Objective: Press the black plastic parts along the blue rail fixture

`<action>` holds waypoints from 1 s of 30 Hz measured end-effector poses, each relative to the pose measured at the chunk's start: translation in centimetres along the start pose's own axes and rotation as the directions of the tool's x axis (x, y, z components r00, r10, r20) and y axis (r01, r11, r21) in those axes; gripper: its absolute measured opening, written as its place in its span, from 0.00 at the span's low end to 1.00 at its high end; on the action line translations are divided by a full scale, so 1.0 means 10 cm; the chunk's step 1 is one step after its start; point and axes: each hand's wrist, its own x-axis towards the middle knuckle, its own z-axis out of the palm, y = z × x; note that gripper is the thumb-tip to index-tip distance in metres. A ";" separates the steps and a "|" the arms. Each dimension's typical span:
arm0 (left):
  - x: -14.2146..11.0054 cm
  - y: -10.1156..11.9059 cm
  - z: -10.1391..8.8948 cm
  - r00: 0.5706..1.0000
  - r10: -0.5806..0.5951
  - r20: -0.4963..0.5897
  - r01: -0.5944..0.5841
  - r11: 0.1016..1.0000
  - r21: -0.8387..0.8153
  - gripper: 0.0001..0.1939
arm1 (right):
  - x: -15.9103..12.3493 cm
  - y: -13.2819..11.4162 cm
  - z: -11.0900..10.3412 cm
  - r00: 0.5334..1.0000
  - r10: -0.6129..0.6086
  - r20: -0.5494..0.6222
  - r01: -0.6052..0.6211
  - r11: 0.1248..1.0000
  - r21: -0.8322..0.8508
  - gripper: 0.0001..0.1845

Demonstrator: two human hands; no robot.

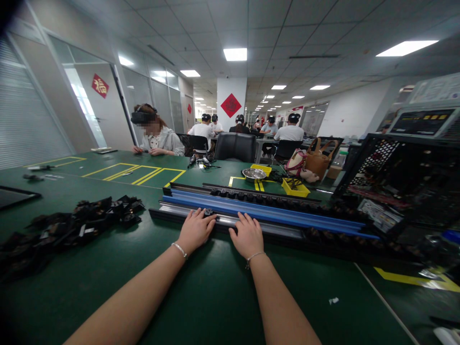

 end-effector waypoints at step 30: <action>0.02 -0.09 0.02 0.996 -0.089 -0.032 0.089 0.996 0.009 0.19 | 0.00 0.00 -0.02 1.000 0.012 0.021 -0.012 1.000 0.012 0.16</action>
